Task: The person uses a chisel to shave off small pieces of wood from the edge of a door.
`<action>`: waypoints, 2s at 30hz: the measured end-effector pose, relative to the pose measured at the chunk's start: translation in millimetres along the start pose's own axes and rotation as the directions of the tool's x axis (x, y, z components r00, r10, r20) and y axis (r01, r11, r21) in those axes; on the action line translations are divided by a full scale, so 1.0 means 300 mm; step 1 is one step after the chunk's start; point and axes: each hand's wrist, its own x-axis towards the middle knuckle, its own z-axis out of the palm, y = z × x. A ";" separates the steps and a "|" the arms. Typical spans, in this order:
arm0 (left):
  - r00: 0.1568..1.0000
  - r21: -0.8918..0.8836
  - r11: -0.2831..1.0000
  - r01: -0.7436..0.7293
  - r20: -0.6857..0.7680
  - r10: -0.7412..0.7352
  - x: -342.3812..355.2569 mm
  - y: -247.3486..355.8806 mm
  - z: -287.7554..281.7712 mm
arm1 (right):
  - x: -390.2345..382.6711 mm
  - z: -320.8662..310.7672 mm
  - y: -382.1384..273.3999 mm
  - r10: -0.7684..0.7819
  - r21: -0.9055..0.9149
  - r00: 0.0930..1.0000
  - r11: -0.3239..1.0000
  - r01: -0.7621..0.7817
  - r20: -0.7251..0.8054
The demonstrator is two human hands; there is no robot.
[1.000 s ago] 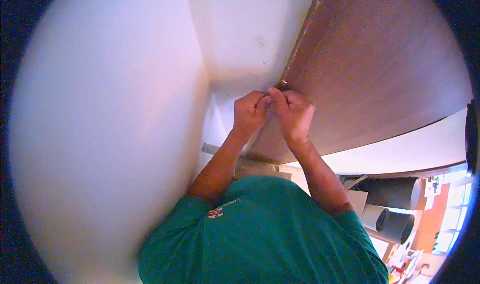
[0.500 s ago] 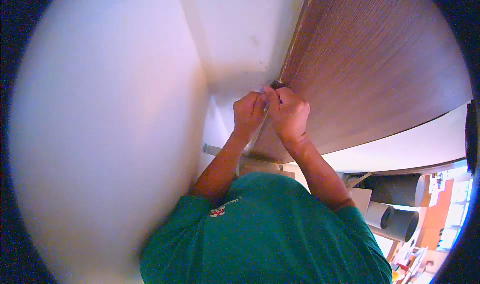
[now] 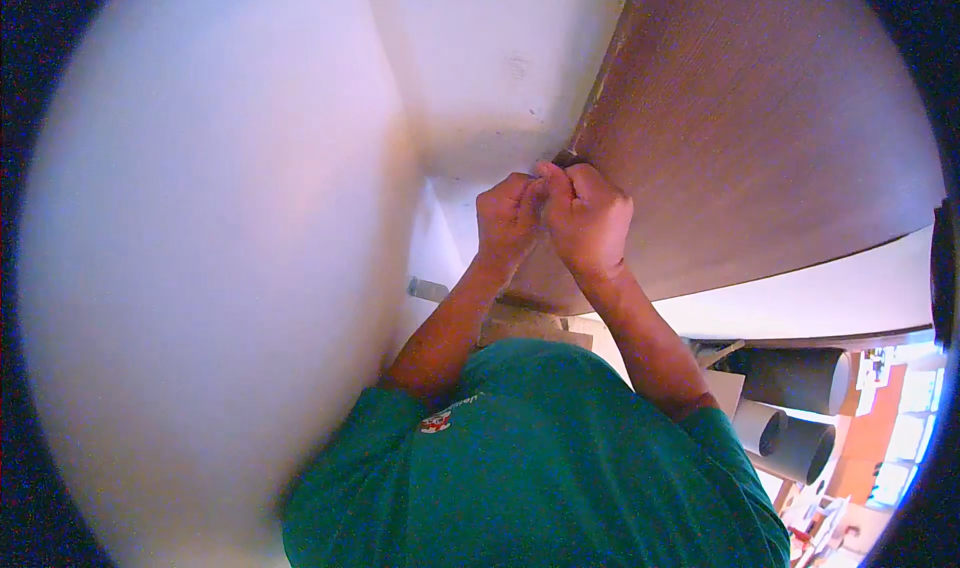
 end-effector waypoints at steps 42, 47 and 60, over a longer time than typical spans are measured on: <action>0.987 -0.005 0.993 -0.118 -0.107 0.117 0.010 0.012 0.032 | 0.027 -0.029 -0.006 -0.049 0.004 0.999 0.999 0.049 0.021; 0.964 0.052 0.974 -0.219 -0.141 0.225 0.055 -0.001 0.047 | 0.043 -0.031 0.000 -0.035 -0.128 0.995 0.991 0.047 0.094; 0.986 0.130 0.986 -0.108 -0.109 0.123 -0.001 -0.005 0.059 | 0.004 -0.035 0.009 -0.064 -0.101 0.998 0.993 0.065 0.014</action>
